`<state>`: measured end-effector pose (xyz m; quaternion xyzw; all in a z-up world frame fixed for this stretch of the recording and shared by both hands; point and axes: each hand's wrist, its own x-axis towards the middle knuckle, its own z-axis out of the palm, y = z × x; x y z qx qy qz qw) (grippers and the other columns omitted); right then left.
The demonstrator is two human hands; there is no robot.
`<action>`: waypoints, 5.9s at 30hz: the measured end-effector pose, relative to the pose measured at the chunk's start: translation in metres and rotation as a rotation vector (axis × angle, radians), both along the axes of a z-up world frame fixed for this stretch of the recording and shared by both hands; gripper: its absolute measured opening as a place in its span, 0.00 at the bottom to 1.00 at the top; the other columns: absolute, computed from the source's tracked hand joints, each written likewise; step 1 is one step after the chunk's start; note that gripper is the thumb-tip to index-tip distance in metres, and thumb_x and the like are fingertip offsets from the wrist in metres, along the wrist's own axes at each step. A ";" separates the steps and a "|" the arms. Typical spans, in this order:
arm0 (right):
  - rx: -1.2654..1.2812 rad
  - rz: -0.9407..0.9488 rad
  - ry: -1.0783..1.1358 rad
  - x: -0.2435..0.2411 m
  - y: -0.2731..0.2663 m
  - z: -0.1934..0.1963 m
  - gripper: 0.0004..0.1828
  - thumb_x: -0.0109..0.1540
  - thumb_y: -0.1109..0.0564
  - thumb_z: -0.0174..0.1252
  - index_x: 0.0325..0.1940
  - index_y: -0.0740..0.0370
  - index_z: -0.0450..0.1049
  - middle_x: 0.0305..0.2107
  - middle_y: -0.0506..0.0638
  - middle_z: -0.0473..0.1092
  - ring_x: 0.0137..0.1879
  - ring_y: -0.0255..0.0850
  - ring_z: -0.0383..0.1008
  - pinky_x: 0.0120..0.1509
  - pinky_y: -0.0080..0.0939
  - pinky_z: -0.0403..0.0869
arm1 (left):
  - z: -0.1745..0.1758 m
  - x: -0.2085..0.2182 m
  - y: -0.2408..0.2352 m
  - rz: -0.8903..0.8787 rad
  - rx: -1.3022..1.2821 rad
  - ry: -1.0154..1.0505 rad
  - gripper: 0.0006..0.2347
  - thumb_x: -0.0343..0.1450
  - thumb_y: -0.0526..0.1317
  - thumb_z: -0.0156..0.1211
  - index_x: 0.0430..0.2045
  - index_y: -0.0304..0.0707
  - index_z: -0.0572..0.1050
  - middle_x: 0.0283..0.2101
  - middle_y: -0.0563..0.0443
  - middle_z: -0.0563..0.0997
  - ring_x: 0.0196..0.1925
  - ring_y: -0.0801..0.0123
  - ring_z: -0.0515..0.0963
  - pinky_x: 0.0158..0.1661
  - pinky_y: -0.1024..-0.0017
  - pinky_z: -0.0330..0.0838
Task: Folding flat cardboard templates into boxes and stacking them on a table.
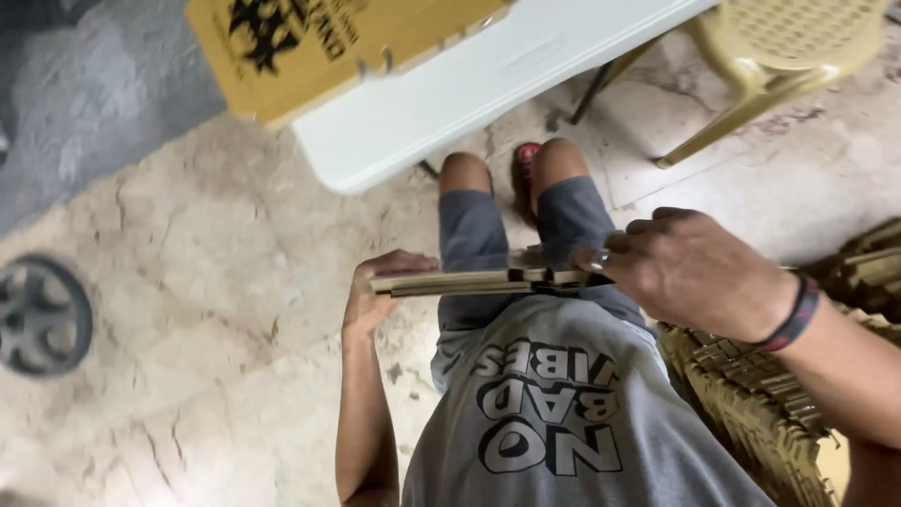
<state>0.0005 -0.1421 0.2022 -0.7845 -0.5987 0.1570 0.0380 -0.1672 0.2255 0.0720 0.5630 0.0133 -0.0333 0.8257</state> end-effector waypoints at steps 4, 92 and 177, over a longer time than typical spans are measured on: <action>-0.165 -0.035 -0.162 -0.030 0.023 -0.036 0.17 0.69 0.64 0.49 0.58 0.47 0.71 0.25 0.43 0.79 0.15 0.33 0.70 0.22 0.35 0.75 | -0.031 -0.033 -0.009 0.079 0.113 0.033 0.19 0.71 0.48 0.61 0.45 0.27 0.79 0.49 0.41 0.81 0.51 0.57 0.83 0.53 0.67 0.78; 1.653 -0.637 0.407 0.299 0.201 -0.121 0.18 0.67 0.47 0.70 0.31 0.57 0.73 0.20 0.45 0.68 0.28 0.31 0.69 0.32 0.34 0.71 | 0.091 0.163 0.153 0.907 0.500 -0.639 0.17 0.66 0.28 0.71 0.48 0.34 0.74 0.41 0.44 0.83 0.44 0.68 0.82 0.47 0.66 0.78; 0.217 -0.297 0.202 0.070 0.149 -0.188 0.36 0.67 0.30 0.57 0.18 0.60 0.74 0.15 0.61 0.72 0.28 0.57 0.78 0.30 0.49 0.71 | -0.335 -0.140 0.017 0.599 -0.277 0.730 0.32 0.63 0.42 0.79 0.60 0.26 0.71 0.55 0.29 0.78 0.58 0.38 0.77 0.52 0.47 0.74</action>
